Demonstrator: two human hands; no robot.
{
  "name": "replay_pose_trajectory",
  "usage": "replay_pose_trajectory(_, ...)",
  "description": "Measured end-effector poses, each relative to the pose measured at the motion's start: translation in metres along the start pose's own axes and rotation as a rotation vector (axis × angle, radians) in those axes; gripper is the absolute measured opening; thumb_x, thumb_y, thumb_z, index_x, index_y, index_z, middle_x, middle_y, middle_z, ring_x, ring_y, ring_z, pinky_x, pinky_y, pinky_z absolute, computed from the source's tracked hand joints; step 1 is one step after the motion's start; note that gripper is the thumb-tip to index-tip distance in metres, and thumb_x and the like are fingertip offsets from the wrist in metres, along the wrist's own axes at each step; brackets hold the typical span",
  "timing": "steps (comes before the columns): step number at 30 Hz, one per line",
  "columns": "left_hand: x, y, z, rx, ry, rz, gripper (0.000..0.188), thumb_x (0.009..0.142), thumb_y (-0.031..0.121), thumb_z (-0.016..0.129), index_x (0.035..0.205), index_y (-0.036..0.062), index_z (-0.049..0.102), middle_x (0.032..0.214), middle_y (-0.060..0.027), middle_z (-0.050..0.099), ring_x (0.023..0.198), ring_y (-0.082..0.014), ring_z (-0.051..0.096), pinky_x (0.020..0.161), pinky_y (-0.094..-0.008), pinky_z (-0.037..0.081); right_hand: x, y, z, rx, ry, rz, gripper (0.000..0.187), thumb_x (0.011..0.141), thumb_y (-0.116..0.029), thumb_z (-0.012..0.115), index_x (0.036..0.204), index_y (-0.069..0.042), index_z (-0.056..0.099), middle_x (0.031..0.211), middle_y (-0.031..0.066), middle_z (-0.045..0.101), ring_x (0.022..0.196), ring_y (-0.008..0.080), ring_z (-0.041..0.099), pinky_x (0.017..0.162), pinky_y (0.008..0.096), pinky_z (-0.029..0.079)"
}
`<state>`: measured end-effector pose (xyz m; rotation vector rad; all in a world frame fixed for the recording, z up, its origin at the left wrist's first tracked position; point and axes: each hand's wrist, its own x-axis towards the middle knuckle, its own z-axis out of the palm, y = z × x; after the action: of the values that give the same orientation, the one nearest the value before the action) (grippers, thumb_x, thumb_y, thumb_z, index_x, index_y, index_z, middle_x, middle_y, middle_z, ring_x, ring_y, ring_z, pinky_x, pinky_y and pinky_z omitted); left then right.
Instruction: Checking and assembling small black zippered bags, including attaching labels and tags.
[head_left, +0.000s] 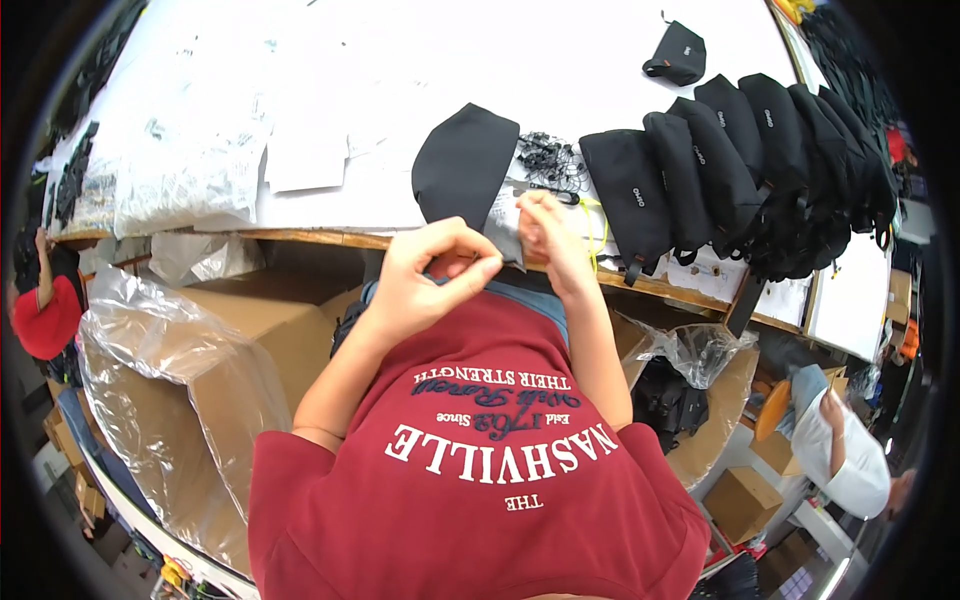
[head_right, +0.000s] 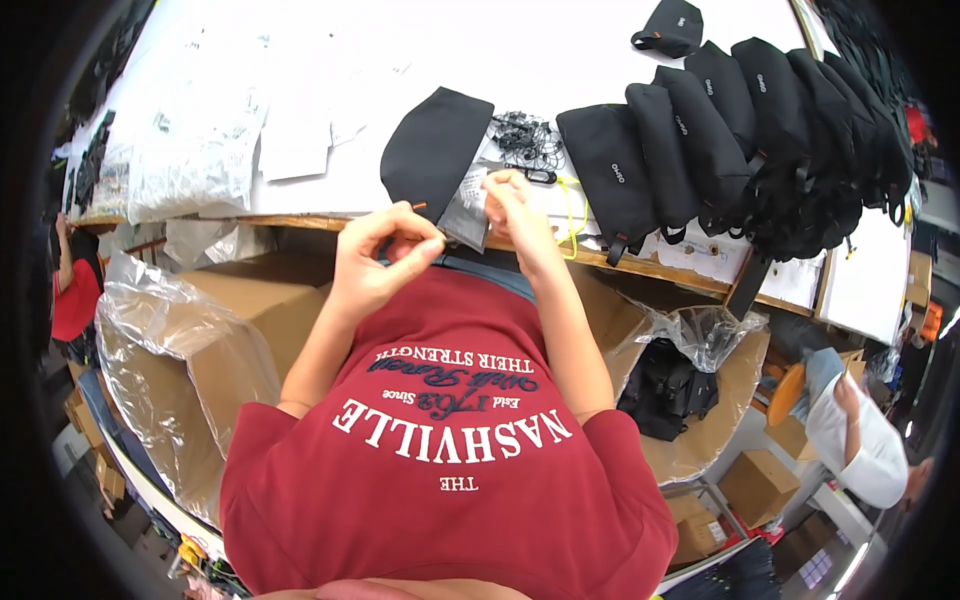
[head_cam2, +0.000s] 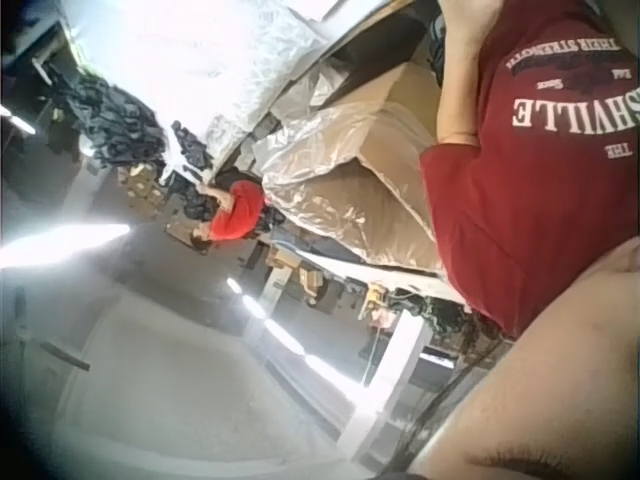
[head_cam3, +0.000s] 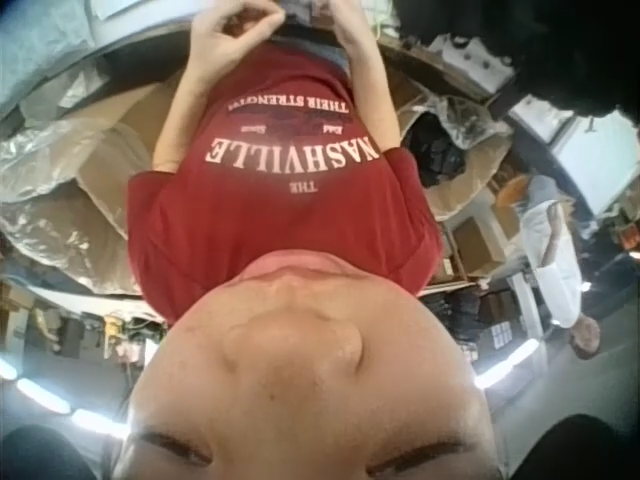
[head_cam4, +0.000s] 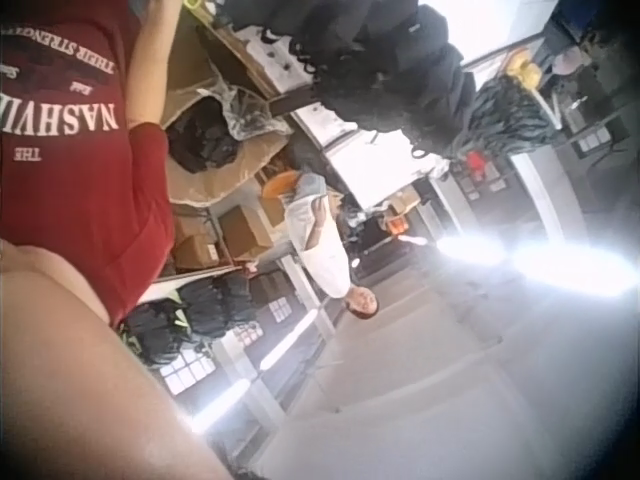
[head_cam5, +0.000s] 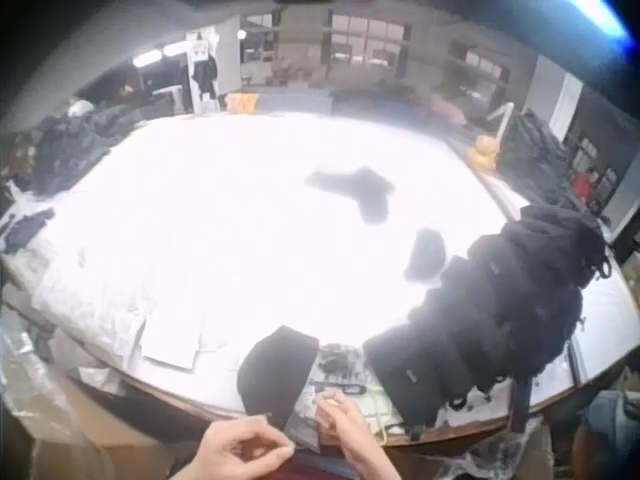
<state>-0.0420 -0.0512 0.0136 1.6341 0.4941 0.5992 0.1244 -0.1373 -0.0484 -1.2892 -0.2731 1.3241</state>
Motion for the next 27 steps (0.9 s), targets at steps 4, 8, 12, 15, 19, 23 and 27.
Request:
replay_pose_trajectory(4, 0.011, 0.003, 0.010, 0.068, -0.165, 0.171, 0.009, 0.073, 0.002, 0.069, 0.078, 0.0055, 0.064, 0.067, 0.0002, 0.054, 0.053, -0.0086, 0.043, 0.049, -0.0228, 0.034, 0.012, 0.012, -0.001, 0.007, -0.043, 0.206, 0.022, 0.091, -0.035, 0.054, 0.096, -0.014, 0.052, 0.063, -0.0079, 0.041, 0.046, 0.0008, 0.030, 0.041, 0.0173, 0.021)
replay_pose_trajectory(8, 0.009, 0.005, 0.012, 0.072, -0.268, 0.237, 0.008, 0.072, 0.001, 0.069, 0.077, 0.0036, 0.063, 0.072, -0.0054, 0.060, 0.058, -0.0158, 0.051, 0.053, -0.0266, 0.040, 0.029, 0.022, 0.003, -0.091, -0.079, -0.039, 0.020, 0.089, -0.029, 0.057, 0.088, -0.009, 0.060, 0.061, -0.0058, 0.047, 0.054, 0.0029, 0.041, 0.046, 0.0201, 0.032)
replay_pose_trajectory(12, 0.008, 0.008, 0.009, 0.079, -0.306, 0.227, 0.009, 0.071, -0.001, 0.068, 0.077, 0.0009, 0.063, 0.076, -0.0077, 0.058, 0.059, -0.0125, 0.049, 0.052, -0.0226, 0.038, 0.047, 0.038, 0.004, -0.141, -0.049, -0.397, 0.018, 0.082, -0.020, 0.062, 0.084, -0.002, 0.064, 0.065, 0.0003, 0.058, 0.061, 0.0077, 0.051, 0.055, 0.0258, 0.042)
replay_pose_trajectory(15, 0.006, 0.014, 0.000, 0.065, -0.129, 0.254, 0.010, 0.083, 0.005, 0.055, 0.088, -0.0023, 0.059, 0.092, -0.0127, 0.057, 0.077, -0.0158, 0.051, 0.070, -0.0237, 0.041, 0.021, 0.008, 0.009, -0.306, -0.120, -0.416, 0.018, 0.078, -0.019, 0.062, 0.078, -0.001, 0.061, 0.063, 0.0043, 0.059, 0.059, 0.0096, 0.052, 0.055, 0.0286, 0.043)
replay_pose_trajectory(19, 0.020, 0.000, -0.028, 0.220, -0.029, 0.292, 0.016, 0.088, 0.001, 0.047, 0.100, -0.0031, 0.056, 0.106, -0.0170, 0.057, 0.091, -0.0206, 0.054, 0.074, -0.0260, 0.041, -0.012, -0.020, 0.012, -0.543, -0.180, -0.573, 0.015, 0.074, -0.015, 0.061, 0.076, 0.000, 0.057, 0.064, 0.0074, 0.058, 0.058, 0.0173, 0.055, 0.055, 0.0298, 0.042)
replay_pose_trajectory(23, 0.031, 0.012, -0.025, 0.688, -0.255, 0.433, 0.027, 0.083, -0.004, 0.048, 0.108, 0.0002, 0.058, 0.114, -0.0171, 0.059, 0.103, -0.0301, 0.052, 0.093, -0.0383, 0.037, -0.023, -0.029, 0.009, -0.575, -0.236, -0.673, 0.016, 0.072, -0.016, 0.060, 0.073, 0.000, 0.056, 0.063, 0.0091, 0.057, 0.057, 0.0194, 0.054, 0.055, 0.0313, 0.042)
replay_pose_trajectory(27, 0.023, 0.000, -0.022, 0.663, -0.130, 0.358, 0.035, 0.074, -0.006, 0.062, 0.108, 0.0020, 0.060, 0.106, -0.0114, 0.058, 0.104, -0.0292, 0.050, 0.091, -0.0380, 0.038, -0.028, -0.033, 0.007, -0.554, -0.275, -0.628, 0.016, 0.071, -0.015, 0.060, 0.072, 0.001, 0.058, 0.060, 0.0090, 0.056, 0.055, 0.0177, 0.051, 0.054, 0.0325, 0.041)
